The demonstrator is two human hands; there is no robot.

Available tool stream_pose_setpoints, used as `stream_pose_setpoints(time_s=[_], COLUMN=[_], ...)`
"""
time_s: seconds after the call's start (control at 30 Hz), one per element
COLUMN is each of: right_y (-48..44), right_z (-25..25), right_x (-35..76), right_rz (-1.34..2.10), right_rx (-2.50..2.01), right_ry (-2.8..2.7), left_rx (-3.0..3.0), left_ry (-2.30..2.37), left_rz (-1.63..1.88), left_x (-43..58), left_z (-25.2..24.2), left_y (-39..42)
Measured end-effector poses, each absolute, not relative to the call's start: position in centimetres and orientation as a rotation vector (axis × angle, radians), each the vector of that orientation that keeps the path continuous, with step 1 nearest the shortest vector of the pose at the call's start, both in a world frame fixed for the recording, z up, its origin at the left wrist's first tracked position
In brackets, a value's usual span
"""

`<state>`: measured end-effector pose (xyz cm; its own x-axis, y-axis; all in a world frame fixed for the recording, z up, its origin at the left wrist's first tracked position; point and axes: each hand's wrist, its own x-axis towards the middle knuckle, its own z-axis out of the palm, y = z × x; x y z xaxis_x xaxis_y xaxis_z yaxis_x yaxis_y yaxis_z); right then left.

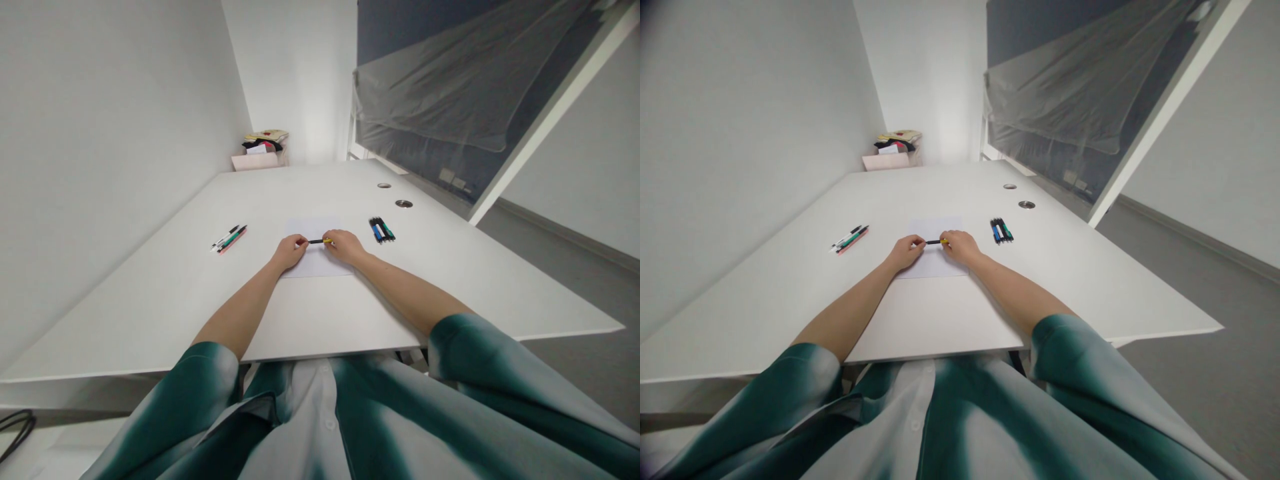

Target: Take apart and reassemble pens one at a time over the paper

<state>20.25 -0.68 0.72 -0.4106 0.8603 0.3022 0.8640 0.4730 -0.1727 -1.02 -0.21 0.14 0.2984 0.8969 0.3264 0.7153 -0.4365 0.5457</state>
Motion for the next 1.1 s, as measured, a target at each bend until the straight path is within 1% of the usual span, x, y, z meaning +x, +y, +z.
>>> stream_pose_setpoints(time_s=[0.2,0.43,0.83,1.1], right_y=[-0.51,-0.47,-0.36,-0.70], right_z=[0.53,0.47,0.30,0.65], right_x=[20.26,20.33,20.25,20.18], right_rz=[-0.042,-0.055,-0.024,-0.027], right_rx=[-1.409,-1.407,-1.420,-1.406], right_ry=[-2.396,-2.387,-2.353,-2.381], left_rx=[2.241,2.297,2.228,2.257], left_ry=[1.481,1.529,1.477,1.484], left_rz=[0.943,0.801,1.005,0.883], left_x=[-0.97,-0.86,-0.68,-0.77], left_z=[-0.03,0.04,0.10,0.27], left_y=[-0.27,0.02,-0.30,-0.40])
